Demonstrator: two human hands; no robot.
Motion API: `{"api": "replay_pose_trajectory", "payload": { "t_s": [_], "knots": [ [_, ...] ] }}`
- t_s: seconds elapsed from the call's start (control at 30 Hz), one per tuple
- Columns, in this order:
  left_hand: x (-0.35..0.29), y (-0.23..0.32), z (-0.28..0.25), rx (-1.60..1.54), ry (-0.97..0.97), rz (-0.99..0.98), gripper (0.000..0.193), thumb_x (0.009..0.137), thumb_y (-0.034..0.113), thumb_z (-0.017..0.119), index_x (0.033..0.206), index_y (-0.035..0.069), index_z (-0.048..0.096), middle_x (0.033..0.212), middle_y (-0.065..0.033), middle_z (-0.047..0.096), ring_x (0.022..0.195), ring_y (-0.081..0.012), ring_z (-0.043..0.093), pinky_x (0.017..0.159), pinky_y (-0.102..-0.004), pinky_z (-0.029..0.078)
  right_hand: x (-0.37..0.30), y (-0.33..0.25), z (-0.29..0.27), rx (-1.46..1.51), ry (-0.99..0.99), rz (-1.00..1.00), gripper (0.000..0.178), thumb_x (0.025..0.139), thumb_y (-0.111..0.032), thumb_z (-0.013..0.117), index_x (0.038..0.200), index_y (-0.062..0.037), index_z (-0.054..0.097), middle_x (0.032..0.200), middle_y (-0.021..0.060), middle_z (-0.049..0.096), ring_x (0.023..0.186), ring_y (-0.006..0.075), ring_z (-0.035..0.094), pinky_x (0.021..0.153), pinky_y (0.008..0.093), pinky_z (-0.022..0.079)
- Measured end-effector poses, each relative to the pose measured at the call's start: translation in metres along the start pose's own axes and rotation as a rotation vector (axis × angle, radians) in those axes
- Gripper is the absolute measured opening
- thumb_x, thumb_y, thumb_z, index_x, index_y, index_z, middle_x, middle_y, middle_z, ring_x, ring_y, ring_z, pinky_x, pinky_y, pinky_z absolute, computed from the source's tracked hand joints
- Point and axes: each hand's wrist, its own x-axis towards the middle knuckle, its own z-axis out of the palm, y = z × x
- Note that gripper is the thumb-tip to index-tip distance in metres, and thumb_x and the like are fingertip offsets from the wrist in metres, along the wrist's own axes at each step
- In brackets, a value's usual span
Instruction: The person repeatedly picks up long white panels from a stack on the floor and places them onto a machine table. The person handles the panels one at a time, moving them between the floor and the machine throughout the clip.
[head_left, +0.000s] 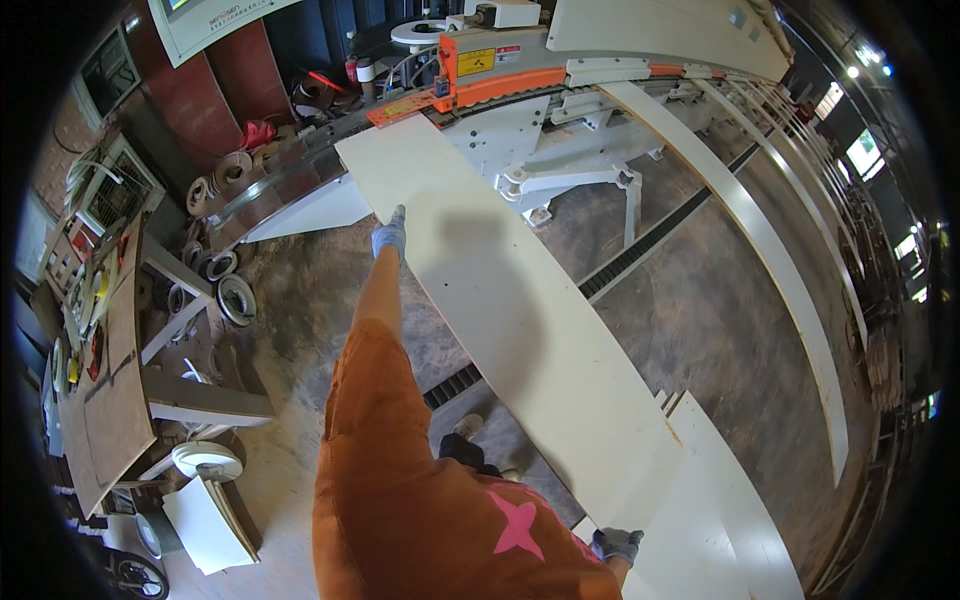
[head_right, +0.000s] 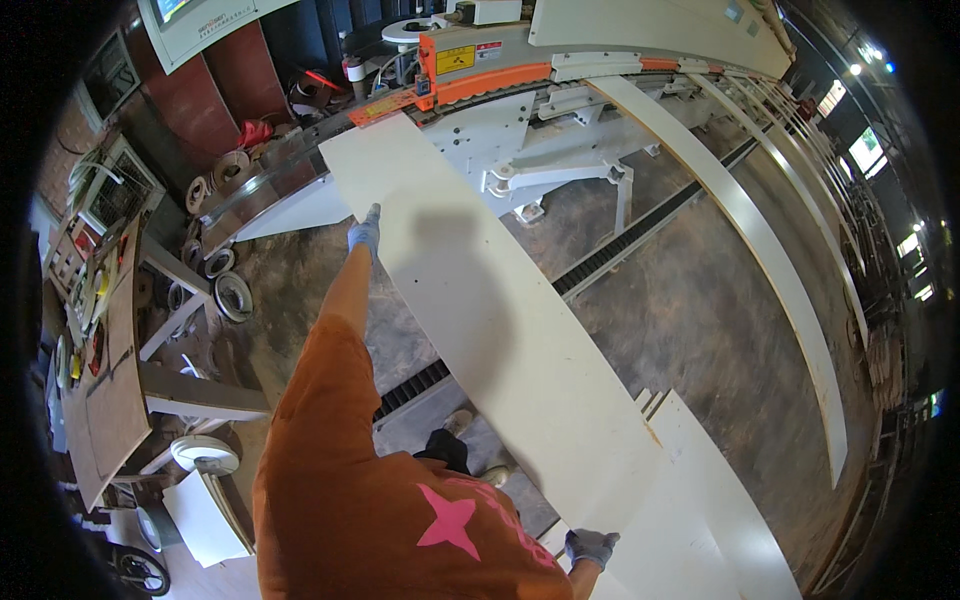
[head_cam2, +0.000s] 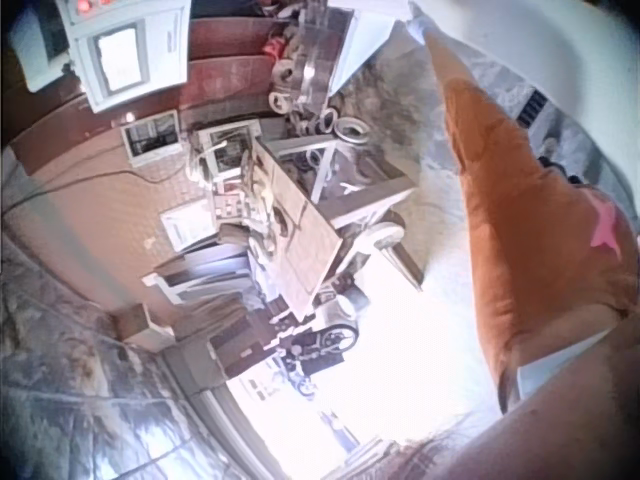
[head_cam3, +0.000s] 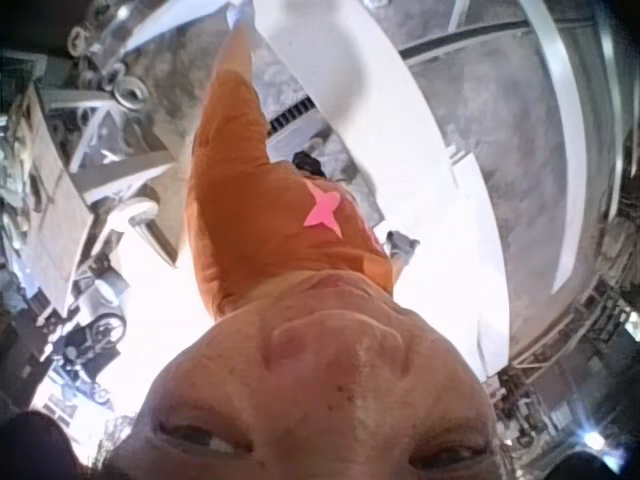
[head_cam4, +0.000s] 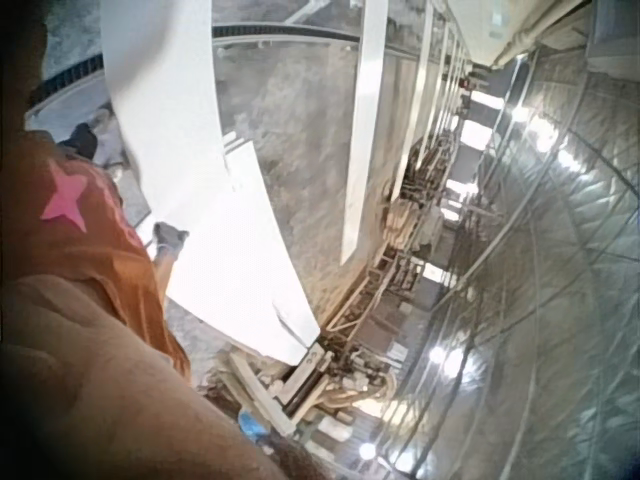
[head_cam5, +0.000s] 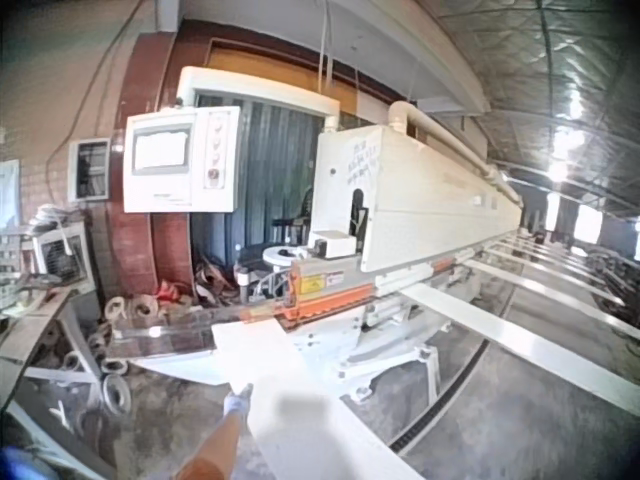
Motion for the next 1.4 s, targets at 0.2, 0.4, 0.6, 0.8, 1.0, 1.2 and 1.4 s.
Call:
{"api": "replay_pose_trajectory", "payload": {
  "t_s": [0.2, 0.4, 0.6, 0.8, 1.0, 1.2, 1.4],
  "knots": [
    [0.050, -0.009, 0.020, 0.078, 0.126, -0.033, 0.087, 0.069, 0.061, 0.052, 0.123, -0.005, 0.036, 0.125, -0.0237, 0.039, 0.117, -0.0309, 0.039, 0.095, -0.0337, 0.033, 0.030, 0.000, -0.027, 0.033, 0.171, 0.004, 0.034, 0.077, -0.031, 0.034, 0.085, -0.0175, 0.065, 0.093, 0.0054, 0.062, 0.088, 0.0257, 0.059, 0.091, 0.0539, 0.023],
    [0.014, 0.043, 0.037, 0.231, 0.107, -0.108, 0.086, 0.071, 0.061, 0.050, 0.123, -0.006, 0.035, 0.127, -0.0240, 0.036, 0.119, -0.0312, 0.036, 0.097, -0.0348, 0.030, 0.035, -0.006, -0.049, -0.001, 0.130, -0.005, 0.031, 0.076, -0.030, 0.037, 0.083, -0.0177, 0.065, 0.092, 0.0057, 0.063, 0.087, 0.0272, 0.059, 0.087, 0.0523, 0.028],
    [0.028, 0.038, 0.027, 0.185, 0.127, -0.058, 0.085, 0.072, 0.060, 0.049, 0.124, -0.006, 0.034, 0.127, -0.0235, 0.036, 0.118, -0.0321, 0.036, 0.097, -0.0346, 0.030, 0.043, -0.008, -0.062, -0.036, 0.125, -0.069, 0.027, 0.075, -0.030, 0.041, 0.082, -0.0179, 0.065, 0.090, 0.0060, 0.063, 0.086, 0.0287, 0.059, 0.084, 0.0507, 0.032],
    [0.048, 0.020, 0.047, 0.156, 0.128, 0.021, 0.085, 0.072, 0.060, 0.049, 0.123, -0.005, 0.035, 0.125, -0.0237, 0.038, 0.117, -0.0319, 0.037, 0.096, -0.0345, 0.031, 0.041, -0.011, -0.068, -0.035, 0.129, -0.058, 0.024, 0.074, -0.028, 0.044, 0.080, -0.0181, 0.065, 0.087, 0.0060, 0.064, 0.084, 0.0303, 0.060, 0.081, 0.0493, 0.036],
    [0.043, 0.023, 0.043, 0.228, 0.162, -0.066, 0.079, 0.072, 0.061, 0.048, 0.118, -0.002, 0.043, 0.116, -0.0227, 0.048, 0.109, -0.0333, 0.045, 0.091, -0.0370, 0.036, 0.051, -0.014, -0.106, -0.069, 0.185, -0.067, 0.023, 0.076, -0.028, 0.042, 0.083, -0.0180, 0.062, 0.090, 0.0054, 0.061, 0.087, 0.0294, 0.057, 0.083, 0.0483, 0.035],
    [0.043, 0.038, 0.067, 0.207, 0.142, 0.056, 0.073, 0.072, 0.061, 0.046, 0.114, 0.001, 0.048, 0.112, -0.0224, 0.051, 0.106, -0.0358, 0.047, 0.089, -0.0416, 0.037, 0.092, -0.045, -0.176, 0.003, 0.379, -0.112, 0.025, 0.079, -0.029, 0.039, 0.092, -0.0177, 0.057, 0.098, 0.0053, 0.056, 0.093, 0.0270, 0.053, 0.086, 0.0466, 0.034],
    [0.002, 0.087, 0.081, 0.042, 0.056, -0.072, 0.066, 0.074, 0.055, 0.049, 0.108, -0.001, 0.051, 0.106, -0.0225, 0.054, 0.102, -0.0356, 0.050, 0.085, -0.0400, 0.039, 0.111, -0.049, -0.235, 0.414, 0.391, -0.169, 0.028, 0.081, -0.031, 0.037, 0.100, -0.0174, 0.052, 0.106, 0.0052, 0.051, 0.099, 0.0247, 0.049, 0.089, 0.0450, 0.033]
  ]
}}
